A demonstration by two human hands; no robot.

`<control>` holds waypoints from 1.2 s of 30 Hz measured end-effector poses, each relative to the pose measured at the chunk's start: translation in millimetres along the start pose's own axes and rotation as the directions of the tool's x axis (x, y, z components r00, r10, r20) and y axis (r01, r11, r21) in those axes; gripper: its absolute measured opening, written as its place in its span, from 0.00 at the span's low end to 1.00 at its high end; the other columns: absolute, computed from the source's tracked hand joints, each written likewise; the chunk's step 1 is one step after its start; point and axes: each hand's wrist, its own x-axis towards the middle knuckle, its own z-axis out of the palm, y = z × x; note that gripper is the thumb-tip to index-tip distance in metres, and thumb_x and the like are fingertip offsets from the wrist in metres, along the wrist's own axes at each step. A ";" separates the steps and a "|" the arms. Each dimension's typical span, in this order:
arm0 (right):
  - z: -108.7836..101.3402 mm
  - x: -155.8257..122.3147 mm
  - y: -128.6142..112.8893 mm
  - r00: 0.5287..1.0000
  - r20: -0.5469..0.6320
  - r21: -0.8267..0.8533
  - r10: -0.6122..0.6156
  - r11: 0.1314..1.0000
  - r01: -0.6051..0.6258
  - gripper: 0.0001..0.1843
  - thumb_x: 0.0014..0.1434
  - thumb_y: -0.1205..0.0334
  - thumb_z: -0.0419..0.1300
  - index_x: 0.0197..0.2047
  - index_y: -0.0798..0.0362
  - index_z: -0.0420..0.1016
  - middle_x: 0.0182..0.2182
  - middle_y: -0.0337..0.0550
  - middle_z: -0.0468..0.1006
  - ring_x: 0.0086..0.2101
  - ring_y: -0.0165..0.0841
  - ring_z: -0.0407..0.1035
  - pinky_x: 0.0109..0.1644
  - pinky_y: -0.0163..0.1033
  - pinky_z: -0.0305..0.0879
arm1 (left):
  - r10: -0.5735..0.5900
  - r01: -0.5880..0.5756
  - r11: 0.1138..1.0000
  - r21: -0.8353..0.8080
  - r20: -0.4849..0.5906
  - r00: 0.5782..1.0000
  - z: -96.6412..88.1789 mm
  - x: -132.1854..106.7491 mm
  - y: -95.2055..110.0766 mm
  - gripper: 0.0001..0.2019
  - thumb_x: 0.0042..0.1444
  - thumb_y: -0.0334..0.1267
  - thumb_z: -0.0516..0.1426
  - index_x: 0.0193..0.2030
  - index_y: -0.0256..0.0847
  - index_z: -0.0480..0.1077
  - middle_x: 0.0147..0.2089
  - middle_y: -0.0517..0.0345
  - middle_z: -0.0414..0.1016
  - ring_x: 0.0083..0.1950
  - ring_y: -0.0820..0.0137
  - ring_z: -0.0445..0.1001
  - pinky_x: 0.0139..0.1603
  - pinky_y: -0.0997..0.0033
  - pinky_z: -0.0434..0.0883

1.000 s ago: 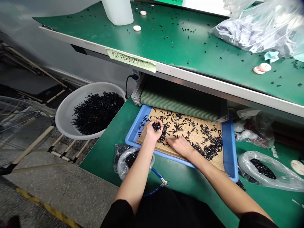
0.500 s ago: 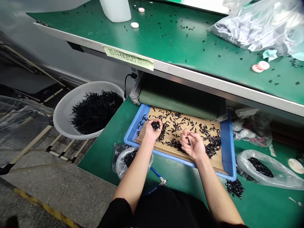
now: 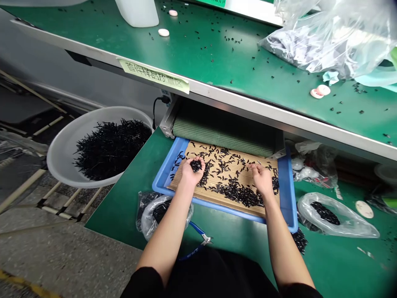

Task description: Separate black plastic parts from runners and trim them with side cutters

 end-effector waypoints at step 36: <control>14.7 5.2 7.0 0.951 0.300 -0.430 -0.081 0.878 0.210 0.13 0.66 0.57 0.54 0.48 0.55 0.71 0.33 0.54 0.79 0.42 0.47 0.73 0.52 0.47 0.61 | -0.017 0.017 0.998 0.060 -0.007 1.000 3.6 -5.4 -4.8 0.14 0.65 0.42 0.57 0.53 0.36 0.69 0.48 0.53 0.74 0.41 0.70 0.75 0.39 0.67 0.76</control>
